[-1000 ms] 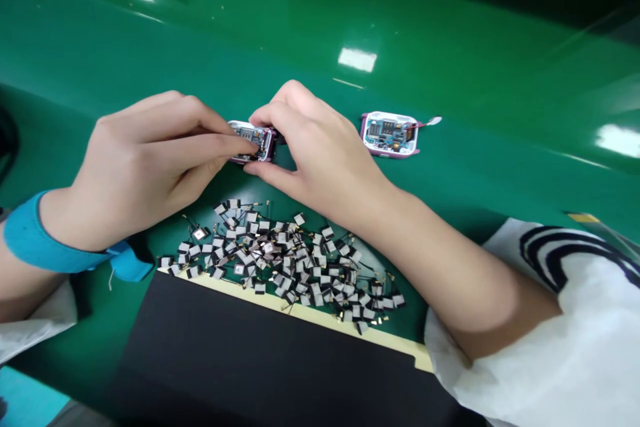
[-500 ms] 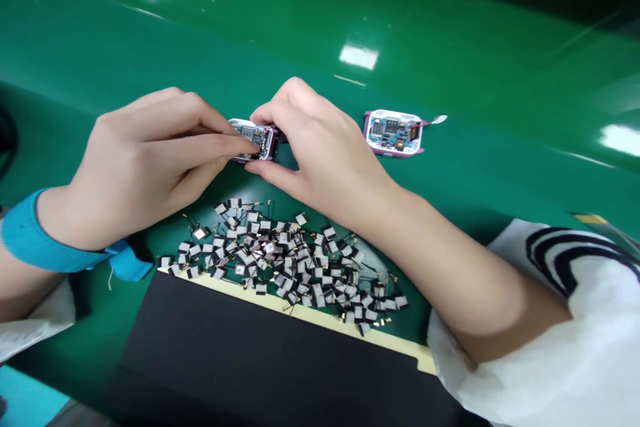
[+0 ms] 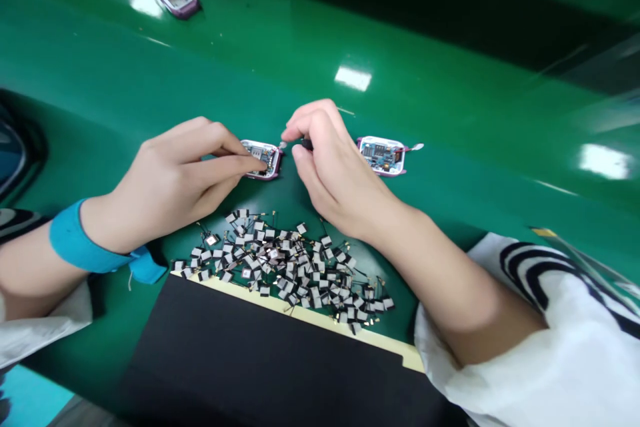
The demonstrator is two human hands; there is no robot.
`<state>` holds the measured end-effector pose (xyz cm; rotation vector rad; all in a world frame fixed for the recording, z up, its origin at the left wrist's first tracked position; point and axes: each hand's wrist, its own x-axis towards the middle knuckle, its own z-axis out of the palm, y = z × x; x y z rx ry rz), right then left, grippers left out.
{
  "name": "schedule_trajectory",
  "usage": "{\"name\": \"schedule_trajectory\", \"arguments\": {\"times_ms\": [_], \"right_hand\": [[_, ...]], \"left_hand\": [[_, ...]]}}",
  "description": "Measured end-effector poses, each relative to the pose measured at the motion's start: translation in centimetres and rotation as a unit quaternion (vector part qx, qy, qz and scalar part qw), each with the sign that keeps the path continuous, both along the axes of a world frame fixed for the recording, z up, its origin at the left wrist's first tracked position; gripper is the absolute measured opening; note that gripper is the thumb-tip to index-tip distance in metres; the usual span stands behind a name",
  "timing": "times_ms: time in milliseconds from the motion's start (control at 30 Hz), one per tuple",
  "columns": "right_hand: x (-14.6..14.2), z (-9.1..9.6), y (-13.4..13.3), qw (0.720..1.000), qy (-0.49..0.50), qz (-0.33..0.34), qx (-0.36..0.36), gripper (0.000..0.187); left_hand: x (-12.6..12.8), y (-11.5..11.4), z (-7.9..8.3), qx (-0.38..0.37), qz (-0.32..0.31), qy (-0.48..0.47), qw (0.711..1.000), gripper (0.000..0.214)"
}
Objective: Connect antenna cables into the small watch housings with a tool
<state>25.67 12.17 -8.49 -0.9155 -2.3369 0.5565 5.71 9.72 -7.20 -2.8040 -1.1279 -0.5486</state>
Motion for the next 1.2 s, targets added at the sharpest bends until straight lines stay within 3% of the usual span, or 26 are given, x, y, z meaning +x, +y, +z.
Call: {"name": "schedule_trajectory", "arguments": {"times_ms": [200, 400, 700, 900, 1033, 1200], "right_hand": [[0.4, 0.1, -0.2, 0.992, -0.061, -0.047, 0.104, 0.021], [0.6, 0.0, -1.6, 0.993, -0.024, -0.057, 0.103, 0.028], [0.2, -0.1, -1.3, 0.992, 0.078, -0.087, 0.042, 0.005], [-0.8, -0.1, -1.6, 0.965, 0.220, -0.129, -0.064, 0.010], [-1.4, -0.2, -1.8, 0.973, 0.198, -0.110, -0.034, 0.008], [-1.4, -0.1, -1.8, 0.983, 0.148, -0.076, 0.079, 0.013]], "left_hand": [[0.0, 0.1, -0.2, -0.037, -0.003, -0.031, 0.999, 0.025], [0.0, 0.1, -0.4, -0.045, -0.006, -0.034, 0.998, 0.027], [0.3, 0.0, -0.1, -0.007, 0.000, 0.040, 0.999, 0.035], [0.2, 0.1, -0.3, -0.038, -0.006, 0.015, 0.999, 0.033], [0.2, 0.0, -0.5, -0.040, -0.004, -0.007, 0.999, 0.035], [0.1, -0.2, -0.4, -0.061, 0.007, 0.020, 0.998, 0.034]]}}
